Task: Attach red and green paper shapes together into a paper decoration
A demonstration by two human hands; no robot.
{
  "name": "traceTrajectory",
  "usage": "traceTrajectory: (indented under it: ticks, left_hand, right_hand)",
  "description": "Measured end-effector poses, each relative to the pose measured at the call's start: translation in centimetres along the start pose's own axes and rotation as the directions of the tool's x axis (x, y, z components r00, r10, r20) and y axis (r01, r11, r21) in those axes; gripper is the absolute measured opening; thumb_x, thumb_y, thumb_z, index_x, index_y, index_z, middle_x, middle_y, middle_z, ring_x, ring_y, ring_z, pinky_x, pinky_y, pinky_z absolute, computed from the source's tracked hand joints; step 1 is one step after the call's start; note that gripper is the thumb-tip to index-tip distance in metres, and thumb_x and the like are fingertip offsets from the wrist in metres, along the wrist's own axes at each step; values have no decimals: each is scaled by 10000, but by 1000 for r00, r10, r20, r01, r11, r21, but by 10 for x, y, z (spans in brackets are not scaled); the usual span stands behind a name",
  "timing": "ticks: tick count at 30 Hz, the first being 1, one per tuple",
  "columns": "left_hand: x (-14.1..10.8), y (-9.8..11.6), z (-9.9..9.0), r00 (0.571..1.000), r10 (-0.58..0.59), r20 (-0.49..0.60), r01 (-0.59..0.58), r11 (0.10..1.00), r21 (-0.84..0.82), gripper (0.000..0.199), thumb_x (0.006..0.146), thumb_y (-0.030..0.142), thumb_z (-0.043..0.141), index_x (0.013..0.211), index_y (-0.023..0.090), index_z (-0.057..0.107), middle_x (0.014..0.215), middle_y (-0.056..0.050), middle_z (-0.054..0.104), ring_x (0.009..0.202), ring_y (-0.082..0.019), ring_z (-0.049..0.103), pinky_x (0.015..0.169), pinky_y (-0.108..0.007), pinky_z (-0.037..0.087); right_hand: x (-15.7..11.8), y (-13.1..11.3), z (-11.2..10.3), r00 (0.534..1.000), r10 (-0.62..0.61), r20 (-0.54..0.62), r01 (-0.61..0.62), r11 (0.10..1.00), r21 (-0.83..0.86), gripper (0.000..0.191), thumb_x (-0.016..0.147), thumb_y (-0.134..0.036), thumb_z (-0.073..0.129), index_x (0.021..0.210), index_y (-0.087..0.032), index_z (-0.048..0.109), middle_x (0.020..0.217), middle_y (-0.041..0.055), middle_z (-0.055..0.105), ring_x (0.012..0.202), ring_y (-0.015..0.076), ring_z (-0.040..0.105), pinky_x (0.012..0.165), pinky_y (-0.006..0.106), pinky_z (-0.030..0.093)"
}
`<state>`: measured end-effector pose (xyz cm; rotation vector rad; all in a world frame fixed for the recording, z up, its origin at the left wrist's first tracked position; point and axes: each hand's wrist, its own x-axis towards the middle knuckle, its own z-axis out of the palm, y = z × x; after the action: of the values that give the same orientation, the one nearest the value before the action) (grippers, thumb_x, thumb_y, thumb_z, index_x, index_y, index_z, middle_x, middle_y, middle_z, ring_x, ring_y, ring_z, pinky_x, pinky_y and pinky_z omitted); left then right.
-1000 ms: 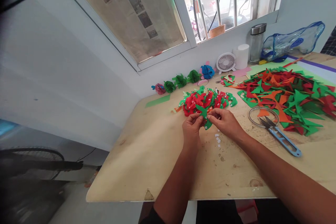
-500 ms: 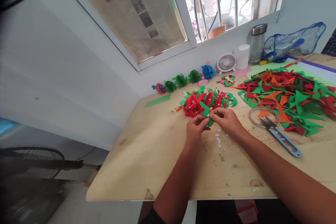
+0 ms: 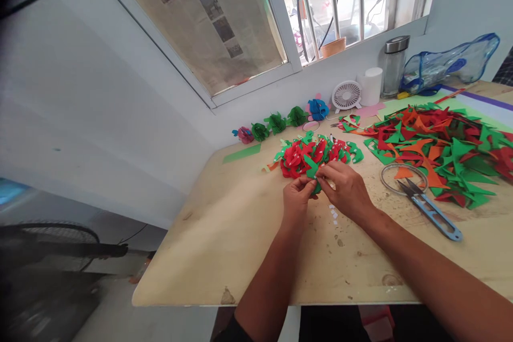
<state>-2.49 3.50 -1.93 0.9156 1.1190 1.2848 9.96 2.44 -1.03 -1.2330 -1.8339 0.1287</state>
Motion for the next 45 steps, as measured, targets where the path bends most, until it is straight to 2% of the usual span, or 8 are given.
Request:
traceTrajectory:
  ticks: [5,15,27,32,36,41,45]
  left_hand:
    - [-1,0,0,996,83,20,-84,994,74,109,594,228,653,604,126,614,513,14,547,468,-78,475,458,-202,420]
    - [-6,-1,-2,959,269,94,-284,929,239,92,668,226,608,628,146,632,590,-9,597,539,-100,505,538,-212,422]
    - [-6,-4,-2,956,266,126,-290,923,253,90,677,222,602,626,151,624,582,2,574,550,-109,508,561,-222,435]
    - [-5,-2,-1,967,227,114,-246,949,199,86,639,225,639,605,146,634,565,1,573,534,-97,497,532,-206,427]
    - [-2,-2,-1,985,137,106,-151,979,138,137,610,263,668,585,133,631,530,7,560,480,-76,471,463,-187,406]
    - [2,-2,-2,995,21,100,-24,999,27,198,562,302,708,575,126,619,512,3,563,475,-88,513,452,-198,428]
    - [2,-1,-2,997,-15,82,17,1000,-23,209,546,297,721,590,121,615,519,-1,571,479,-90,528,462,-202,434]
  right_hand:
    - [-1,5,3,994,-108,7,107,979,-173,183,856,-213,481,850,-182,661,871,89,678,840,218,598,732,320,435]
    - [-1,6,0,989,-125,76,139,963,-229,247,880,-247,460,816,-204,695,832,81,695,758,206,600,688,314,415]
    - [-1,8,0,984,-137,111,165,941,-295,231,857,-208,453,755,-178,657,772,84,672,717,204,580,652,306,379]
    - [0,8,0,995,-71,70,86,964,-251,208,838,-211,463,731,-190,641,756,77,673,713,200,584,640,296,381]
    - [0,10,2,998,59,29,-55,990,-130,182,817,-235,471,736,-194,630,726,65,667,693,198,594,629,295,411]
    - [2,9,-1,969,248,-9,-248,969,13,154,795,-260,482,761,-191,615,695,50,650,640,187,583,602,297,437]
    - [3,11,-4,947,322,-7,-321,945,64,120,765,-233,484,775,-194,597,734,45,659,624,177,583,600,300,444]
